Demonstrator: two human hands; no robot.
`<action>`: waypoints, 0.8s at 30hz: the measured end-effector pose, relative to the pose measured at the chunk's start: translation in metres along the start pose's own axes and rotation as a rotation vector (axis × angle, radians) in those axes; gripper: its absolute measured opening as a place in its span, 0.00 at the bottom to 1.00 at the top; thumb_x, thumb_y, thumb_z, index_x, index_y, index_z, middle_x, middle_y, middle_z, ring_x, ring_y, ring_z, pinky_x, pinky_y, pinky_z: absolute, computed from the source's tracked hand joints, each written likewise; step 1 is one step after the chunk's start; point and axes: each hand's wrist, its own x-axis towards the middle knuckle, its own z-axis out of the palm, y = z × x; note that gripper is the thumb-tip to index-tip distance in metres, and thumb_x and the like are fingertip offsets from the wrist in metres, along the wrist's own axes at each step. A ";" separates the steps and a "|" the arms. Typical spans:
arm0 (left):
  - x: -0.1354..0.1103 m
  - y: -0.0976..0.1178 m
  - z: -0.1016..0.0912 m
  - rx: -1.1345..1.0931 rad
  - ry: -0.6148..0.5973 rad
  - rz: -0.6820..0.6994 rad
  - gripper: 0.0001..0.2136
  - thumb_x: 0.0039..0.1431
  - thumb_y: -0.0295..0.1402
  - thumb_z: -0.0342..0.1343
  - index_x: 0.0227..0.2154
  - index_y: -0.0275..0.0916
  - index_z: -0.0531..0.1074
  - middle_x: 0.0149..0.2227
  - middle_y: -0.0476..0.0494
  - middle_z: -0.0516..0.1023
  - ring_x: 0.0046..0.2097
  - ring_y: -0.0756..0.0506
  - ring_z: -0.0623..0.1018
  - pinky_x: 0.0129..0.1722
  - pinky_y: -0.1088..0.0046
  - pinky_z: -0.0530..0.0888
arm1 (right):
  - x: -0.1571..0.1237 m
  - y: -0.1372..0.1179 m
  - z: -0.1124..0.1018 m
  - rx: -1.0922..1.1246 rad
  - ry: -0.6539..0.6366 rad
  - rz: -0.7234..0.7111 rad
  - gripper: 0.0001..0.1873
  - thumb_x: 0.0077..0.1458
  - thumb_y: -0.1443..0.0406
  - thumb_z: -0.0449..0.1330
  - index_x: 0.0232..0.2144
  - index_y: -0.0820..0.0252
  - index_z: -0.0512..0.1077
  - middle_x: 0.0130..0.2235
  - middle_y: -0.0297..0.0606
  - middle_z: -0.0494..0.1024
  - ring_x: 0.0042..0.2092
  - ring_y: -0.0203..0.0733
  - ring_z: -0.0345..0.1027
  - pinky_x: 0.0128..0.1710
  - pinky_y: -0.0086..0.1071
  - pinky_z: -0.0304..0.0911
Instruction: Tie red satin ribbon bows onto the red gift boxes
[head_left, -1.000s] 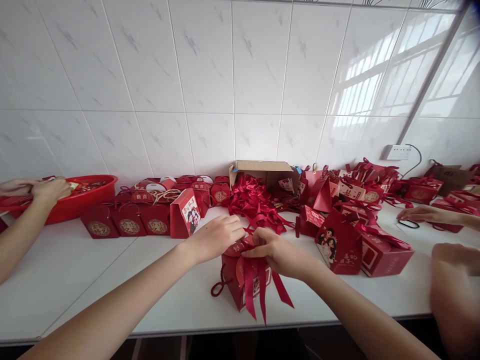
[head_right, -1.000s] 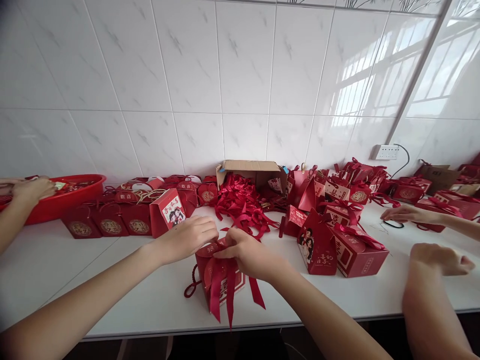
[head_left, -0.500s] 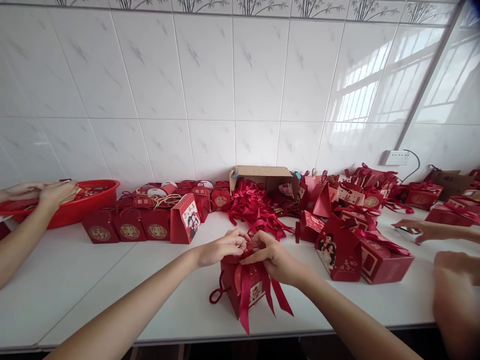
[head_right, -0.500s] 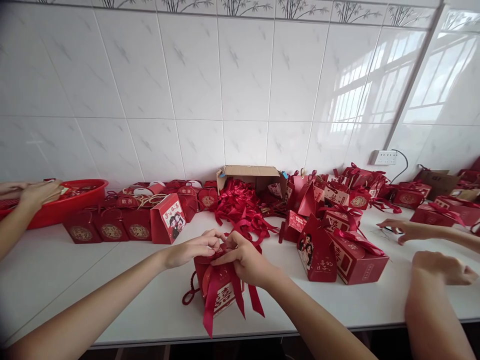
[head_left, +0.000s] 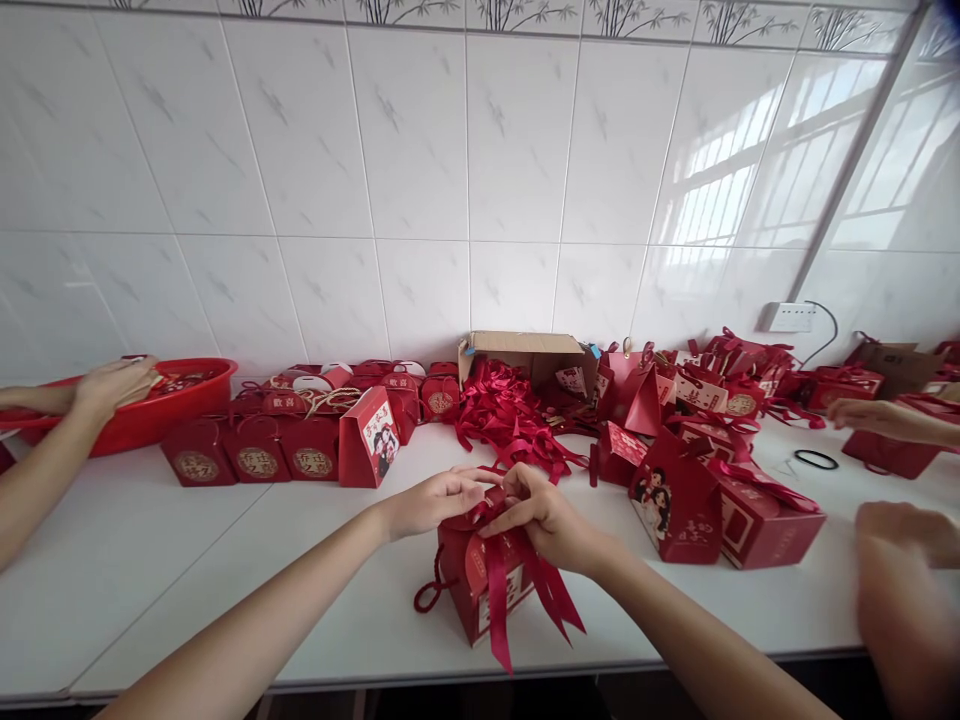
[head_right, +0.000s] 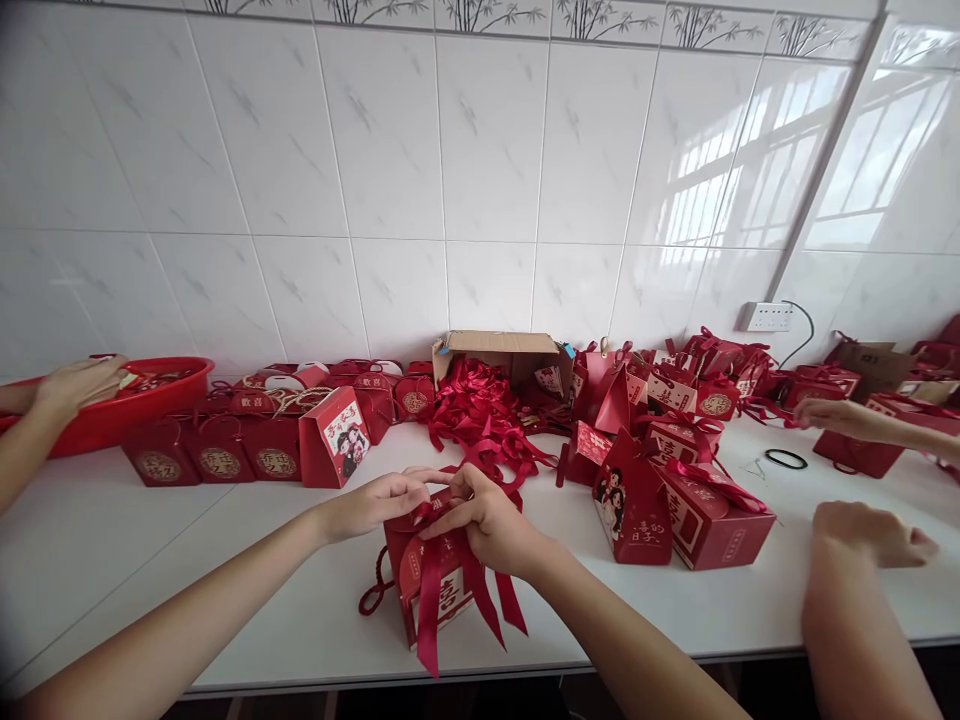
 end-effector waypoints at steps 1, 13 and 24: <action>-0.001 0.000 -0.002 0.009 -0.022 0.005 0.18 0.59 0.50 0.50 0.37 0.44 0.77 0.62 0.46 0.63 0.65 0.38 0.55 0.62 0.61 0.54 | 0.000 0.000 0.000 -0.008 0.000 0.005 0.25 0.58 0.76 0.47 0.36 0.48 0.80 0.34 0.36 0.58 0.39 0.37 0.58 0.41 0.35 0.65; 0.003 0.020 -0.017 0.157 -0.043 0.069 0.10 0.55 0.40 0.57 0.23 0.41 0.73 0.57 0.46 0.71 0.62 0.39 0.60 0.58 0.58 0.60 | -0.001 -0.003 -0.001 -0.032 -0.035 0.014 0.23 0.57 0.77 0.49 0.36 0.50 0.80 0.34 0.36 0.56 0.38 0.37 0.57 0.38 0.35 0.64; 0.003 0.013 0.000 0.179 0.243 0.068 0.11 0.53 0.38 0.56 0.20 0.39 0.64 0.46 0.43 0.76 0.54 0.40 0.68 0.55 0.60 0.63 | -0.002 -0.003 0.002 0.010 0.043 0.007 0.21 0.61 0.71 0.48 0.34 0.53 0.80 0.35 0.37 0.61 0.38 0.36 0.61 0.39 0.33 0.64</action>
